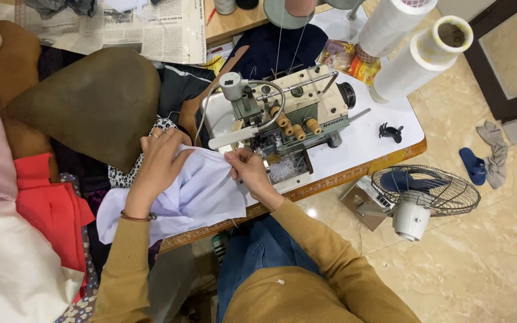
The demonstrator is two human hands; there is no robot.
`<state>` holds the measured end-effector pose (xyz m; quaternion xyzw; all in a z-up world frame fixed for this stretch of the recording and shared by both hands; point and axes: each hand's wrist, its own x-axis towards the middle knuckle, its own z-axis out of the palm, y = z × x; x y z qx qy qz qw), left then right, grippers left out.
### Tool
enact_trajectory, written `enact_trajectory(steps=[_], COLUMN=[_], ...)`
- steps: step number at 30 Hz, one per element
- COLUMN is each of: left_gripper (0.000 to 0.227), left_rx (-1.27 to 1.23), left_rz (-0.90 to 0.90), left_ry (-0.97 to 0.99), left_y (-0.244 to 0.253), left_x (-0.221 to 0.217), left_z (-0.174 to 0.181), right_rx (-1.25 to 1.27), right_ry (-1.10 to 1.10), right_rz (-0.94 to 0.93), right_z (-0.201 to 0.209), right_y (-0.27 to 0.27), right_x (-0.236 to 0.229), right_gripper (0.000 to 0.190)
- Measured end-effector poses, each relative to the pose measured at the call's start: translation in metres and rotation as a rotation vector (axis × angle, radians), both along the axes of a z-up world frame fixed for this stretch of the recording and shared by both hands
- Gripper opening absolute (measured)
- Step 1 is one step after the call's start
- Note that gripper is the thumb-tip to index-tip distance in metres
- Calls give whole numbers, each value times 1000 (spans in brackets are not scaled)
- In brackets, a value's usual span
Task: The person is operating an overlock sewing machine to finish fabric edges and then uses a small tool to thread or adjust the machine's mechanism.
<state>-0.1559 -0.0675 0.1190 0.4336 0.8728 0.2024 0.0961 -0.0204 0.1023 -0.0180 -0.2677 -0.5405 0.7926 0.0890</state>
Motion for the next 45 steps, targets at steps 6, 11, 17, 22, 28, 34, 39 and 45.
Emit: enact_trajectory(steps=[6,11,17,22,28,34,39,45], left_gripper=[27,17,8,7,7,4,6,9], left_rx=[118,140,134,139,199,315,102,58], left_rz=[41,138,117,107,120,144,202,312], left_ry=[-137,-162,-130,-146,-133,-114,13,641], left_y=[-7,-9,-7,-6,-11,-24,-33,-44], left_x=[2,-4,-3,2,-3,-16,-27,-26], left_z=[9,-8,-7,-1,-14,-13,-25,-58], right_rx=[-1,-43,-53,-66,-82,-188,-103,508], right_ry=[24,39,49,66,35,24,110,4], right_rz=[4,-6,-33,-18,-58,-156,35,131], right_z=[-9,2,8,13,-10,16,9,31], right_y=[0,2,2,1,-1,4,1,26], right_x=[5,10,13,14,7,14,42,104], right_gripper=[17,17,15,21,15,9,43,31])
